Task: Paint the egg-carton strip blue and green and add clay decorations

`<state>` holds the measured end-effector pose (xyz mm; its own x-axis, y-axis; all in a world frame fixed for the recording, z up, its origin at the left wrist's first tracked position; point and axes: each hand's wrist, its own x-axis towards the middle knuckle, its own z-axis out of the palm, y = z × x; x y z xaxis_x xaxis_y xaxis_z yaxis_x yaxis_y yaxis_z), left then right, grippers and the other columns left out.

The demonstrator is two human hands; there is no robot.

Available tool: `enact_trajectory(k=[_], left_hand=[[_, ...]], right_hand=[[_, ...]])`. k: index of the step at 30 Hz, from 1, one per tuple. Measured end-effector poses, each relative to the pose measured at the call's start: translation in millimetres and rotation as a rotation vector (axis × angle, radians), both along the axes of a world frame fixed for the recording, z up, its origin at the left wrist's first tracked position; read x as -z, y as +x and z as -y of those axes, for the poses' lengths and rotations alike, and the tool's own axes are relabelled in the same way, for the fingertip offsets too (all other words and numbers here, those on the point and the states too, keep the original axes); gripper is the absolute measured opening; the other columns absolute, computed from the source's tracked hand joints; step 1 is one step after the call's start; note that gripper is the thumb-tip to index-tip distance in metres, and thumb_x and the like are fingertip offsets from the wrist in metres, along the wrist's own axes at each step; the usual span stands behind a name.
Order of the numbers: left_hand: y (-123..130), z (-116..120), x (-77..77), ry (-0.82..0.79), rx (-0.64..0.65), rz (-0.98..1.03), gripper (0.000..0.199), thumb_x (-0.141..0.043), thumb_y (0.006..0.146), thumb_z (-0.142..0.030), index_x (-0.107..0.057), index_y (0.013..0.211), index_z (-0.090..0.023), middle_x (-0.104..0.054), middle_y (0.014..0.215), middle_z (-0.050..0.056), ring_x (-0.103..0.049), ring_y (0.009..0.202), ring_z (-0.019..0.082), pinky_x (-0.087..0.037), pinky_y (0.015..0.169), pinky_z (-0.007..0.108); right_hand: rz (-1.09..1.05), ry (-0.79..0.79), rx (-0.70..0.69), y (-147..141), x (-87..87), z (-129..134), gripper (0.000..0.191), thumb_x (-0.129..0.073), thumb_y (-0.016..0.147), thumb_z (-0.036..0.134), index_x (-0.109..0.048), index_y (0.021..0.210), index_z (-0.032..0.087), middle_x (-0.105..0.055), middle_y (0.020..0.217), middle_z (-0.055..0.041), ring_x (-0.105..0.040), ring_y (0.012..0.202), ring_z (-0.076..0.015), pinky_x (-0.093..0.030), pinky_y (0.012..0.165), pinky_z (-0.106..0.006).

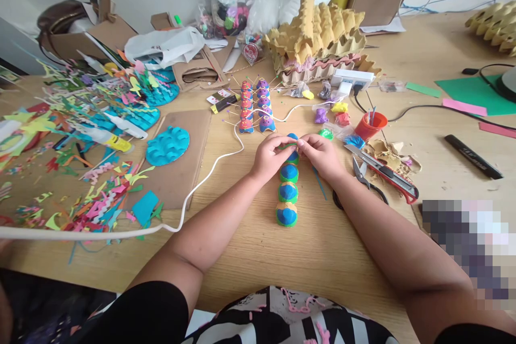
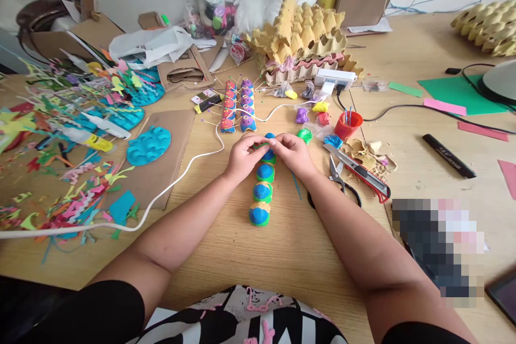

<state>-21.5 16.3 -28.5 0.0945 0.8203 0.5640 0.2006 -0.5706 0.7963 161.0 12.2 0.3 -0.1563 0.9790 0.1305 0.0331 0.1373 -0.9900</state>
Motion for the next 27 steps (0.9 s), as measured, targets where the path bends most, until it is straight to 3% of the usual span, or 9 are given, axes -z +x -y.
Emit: enact_trajectory(k=[12, 15, 22, 27], left_hand=[[0, -1, 2.0, 0.066, -0.017, -0.005, 0.01, -0.078, 0.094, -0.017, -0.084, 0.1, -0.023, -0.078, 0.102, 0.005, -0.075, 0.097, 0.017, -0.061, 0.082, 0.027], [0, 0, 0.8, 0.07, -0.02, 0.002, 0.008, -0.078, 0.094, -0.017, -0.083, 0.098, -0.022, -0.078, 0.099, 0.004, -0.074, 0.093, 0.016, -0.061, 0.084, 0.028], [0, 1, 0.3, 0.003, -0.045, 0.016, 0.009, -0.08, 0.097, -0.028, -0.084, 0.103, -0.022, -0.078, 0.099, 0.004, -0.066, 0.082, 0.013, -0.058, 0.081, 0.028], [0, 1, 0.4, -0.03, -0.035, 0.033, 0.025, -0.08, 0.099, -0.047, -0.086, 0.106, -0.023, -0.081, 0.101, 0.005, -0.064, 0.077, 0.013, -0.057, 0.077, 0.029]], right_hand=[[-0.079, -0.02, -0.026, 0, 9.0, -3, 0.062, -0.09, 0.069, 0.079, -0.068, 0.079, 0.022, -0.062, 0.073, 0.0025, -0.05, 0.069, -0.0127, -0.04, 0.066, -0.03], [-0.092, -0.019, -0.014, 0, 8.9, -3, 0.053, -0.091, 0.074, 0.069, -0.067, 0.081, 0.022, -0.062, 0.072, 0.003, -0.05, 0.067, -0.0121, -0.04, 0.065, -0.029], [-0.304, -0.078, 0.236, 4, 9.6, -12, 0.024, -0.079, 0.078, 0.036, -0.061, 0.09, 0.025, -0.063, 0.074, 0.0045, -0.052, 0.063, -0.0101, -0.038, 0.06, -0.026], [-0.346, -0.088, 0.13, 4, 9.5, -11, 0.022, -0.075, 0.08, 0.032, -0.067, 0.099, 0.026, -0.065, 0.082, 0.0033, -0.047, 0.063, -0.0101, -0.033, 0.058, -0.026]])
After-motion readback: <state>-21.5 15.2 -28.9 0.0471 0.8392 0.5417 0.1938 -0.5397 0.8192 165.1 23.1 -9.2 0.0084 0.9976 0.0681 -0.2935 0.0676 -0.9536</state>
